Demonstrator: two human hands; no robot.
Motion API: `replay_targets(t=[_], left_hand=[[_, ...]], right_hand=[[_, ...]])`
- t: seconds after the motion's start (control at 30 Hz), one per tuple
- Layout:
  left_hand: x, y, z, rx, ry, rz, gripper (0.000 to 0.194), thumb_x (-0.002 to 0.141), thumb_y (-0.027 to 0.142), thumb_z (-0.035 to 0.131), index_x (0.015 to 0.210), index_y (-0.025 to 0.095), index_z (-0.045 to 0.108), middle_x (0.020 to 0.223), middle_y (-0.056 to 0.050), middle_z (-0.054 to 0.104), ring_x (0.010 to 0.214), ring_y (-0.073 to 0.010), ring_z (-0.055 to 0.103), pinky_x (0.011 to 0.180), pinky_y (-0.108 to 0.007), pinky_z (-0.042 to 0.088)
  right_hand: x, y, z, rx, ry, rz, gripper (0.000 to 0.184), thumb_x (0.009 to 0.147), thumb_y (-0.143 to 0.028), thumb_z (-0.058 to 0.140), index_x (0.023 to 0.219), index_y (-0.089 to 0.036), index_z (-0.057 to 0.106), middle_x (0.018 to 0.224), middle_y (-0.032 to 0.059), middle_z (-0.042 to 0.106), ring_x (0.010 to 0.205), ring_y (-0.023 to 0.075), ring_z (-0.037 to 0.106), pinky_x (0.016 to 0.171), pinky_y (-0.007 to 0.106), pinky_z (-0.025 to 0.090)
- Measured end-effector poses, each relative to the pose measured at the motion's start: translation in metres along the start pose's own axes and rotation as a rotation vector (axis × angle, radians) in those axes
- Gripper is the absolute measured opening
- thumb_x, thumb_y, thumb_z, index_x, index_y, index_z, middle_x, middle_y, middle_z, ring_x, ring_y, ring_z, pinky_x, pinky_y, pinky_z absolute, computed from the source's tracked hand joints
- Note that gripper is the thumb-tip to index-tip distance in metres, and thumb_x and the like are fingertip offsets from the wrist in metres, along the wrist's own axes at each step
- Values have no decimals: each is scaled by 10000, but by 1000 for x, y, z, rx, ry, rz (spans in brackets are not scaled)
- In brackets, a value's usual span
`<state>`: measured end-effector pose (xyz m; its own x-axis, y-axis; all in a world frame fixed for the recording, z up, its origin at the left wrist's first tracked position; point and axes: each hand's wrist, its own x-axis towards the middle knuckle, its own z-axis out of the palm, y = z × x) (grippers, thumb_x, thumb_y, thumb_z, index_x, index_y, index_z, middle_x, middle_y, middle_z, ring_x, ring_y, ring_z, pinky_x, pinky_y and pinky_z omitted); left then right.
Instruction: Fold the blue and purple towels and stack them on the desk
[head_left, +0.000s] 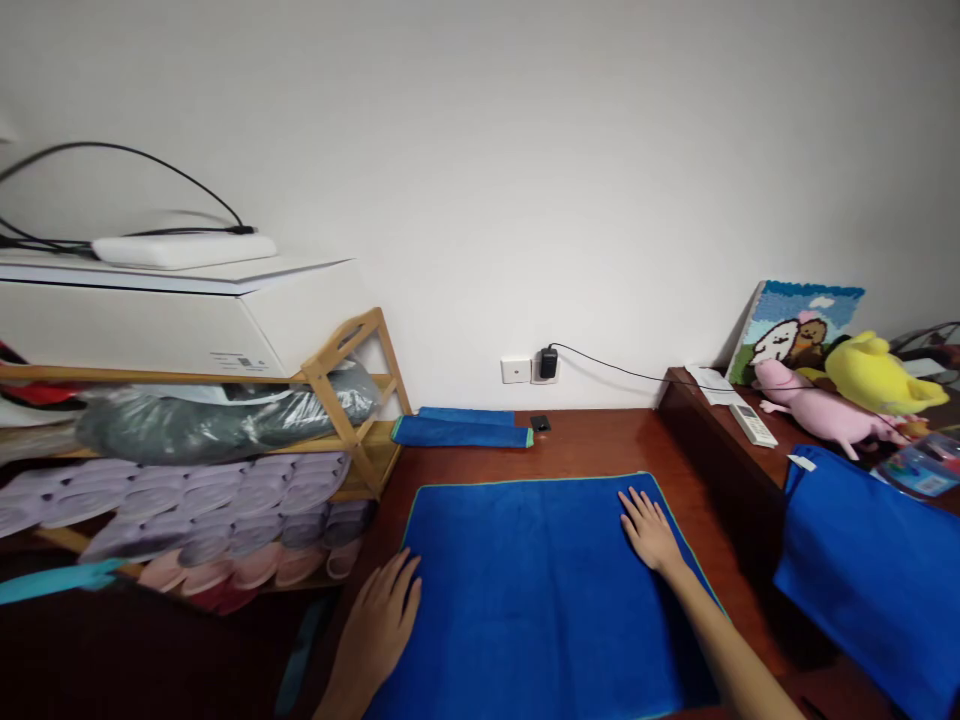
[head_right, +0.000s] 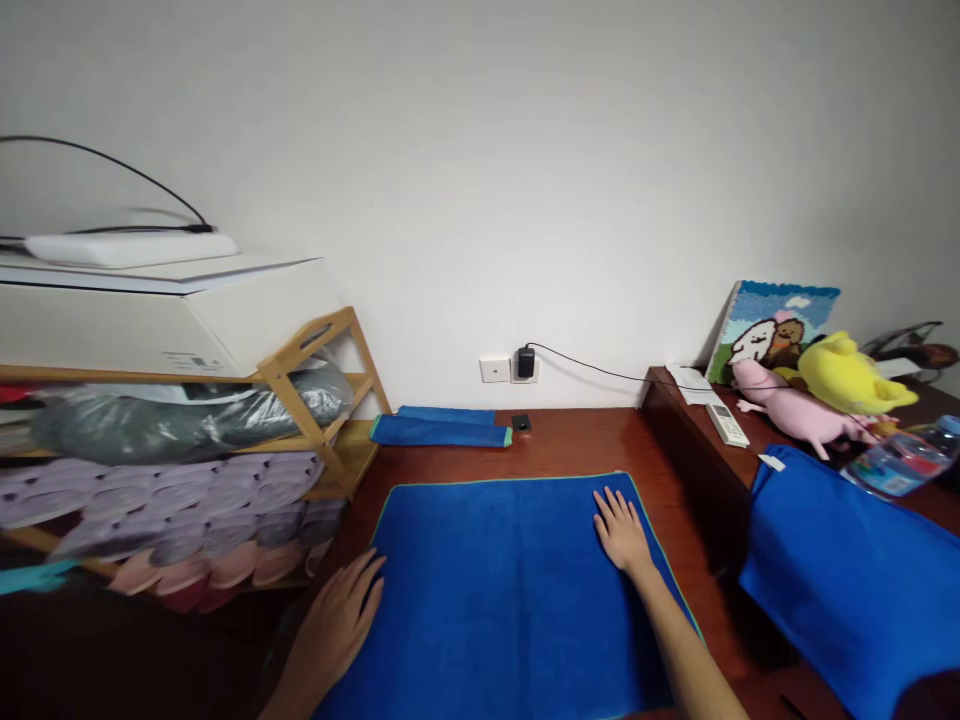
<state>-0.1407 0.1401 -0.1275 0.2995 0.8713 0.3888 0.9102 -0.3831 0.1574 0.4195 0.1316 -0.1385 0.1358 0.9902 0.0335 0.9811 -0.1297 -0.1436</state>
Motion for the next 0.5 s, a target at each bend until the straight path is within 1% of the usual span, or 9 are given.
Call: replay_targets(t=[0.07,0.13,0.2,0.23,0.3,0.37,0.5], left_hand=[[47,8,6,-24,-29,9,565,1067,479,329,1470,215,623,1571,-117,594,1454,-315,548,1229,-536,437],[90,15,16,-38,-87,36,579,1065,491,333,1506,215,586,1626,-116,530,1510,-314,483,1251,-537,405],[122,18,29,-31,-148,27,580,1064,491,338,1534,229,555,1653,-118,490,1534,-316,448,1257,-553,383],[132,17,36,-18,-172,6,585,1062,493,343,1548,230,535,1663,-125,472,1540,-320,437,1259,-564,373],[143,12,48,17,-202,-31,611,1057,511,354,1579,224,491,1679,-140,438,1554,-326,412,1265,-578,348],[145,6,56,48,-208,-50,638,1053,538,353,1604,229,449,1694,-141,410,1570,-320,384,1278,-574,317],[144,2,63,81,-199,-65,651,1052,561,329,1617,252,425,1703,-133,398,1581,-319,363,1287,-575,282]], right_hand=[[8,-7,-10,6,-6,-3,597,1095,-460,253,1661,-314,370,1740,12,308,1620,241,226,1318,501,162],[18,-11,-17,17,-7,-11,592,1099,-456,242,1665,-324,359,1742,8,303,1621,229,223,1320,490,148],[28,-12,-19,19,-26,0,601,1104,-483,231,1673,-322,338,1745,4,293,1623,226,215,1320,480,146],[32,-12,-18,14,-40,18,609,1104,-498,229,1678,-317,325,1748,3,285,1624,227,211,1320,478,146],[38,-11,-16,-4,-57,62,620,1105,-511,224,1686,-310,298,1750,-2,274,1627,224,200,1321,474,141],[43,-9,-14,-21,-53,94,620,1105,-508,221,1690,-314,284,1750,-7,275,1626,217,201,1320,470,145],[51,-4,-16,-39,-13,100,617,1101,-549,240,1665,-329,359,1732,5,331,1599,233,282,1293,461,225]])
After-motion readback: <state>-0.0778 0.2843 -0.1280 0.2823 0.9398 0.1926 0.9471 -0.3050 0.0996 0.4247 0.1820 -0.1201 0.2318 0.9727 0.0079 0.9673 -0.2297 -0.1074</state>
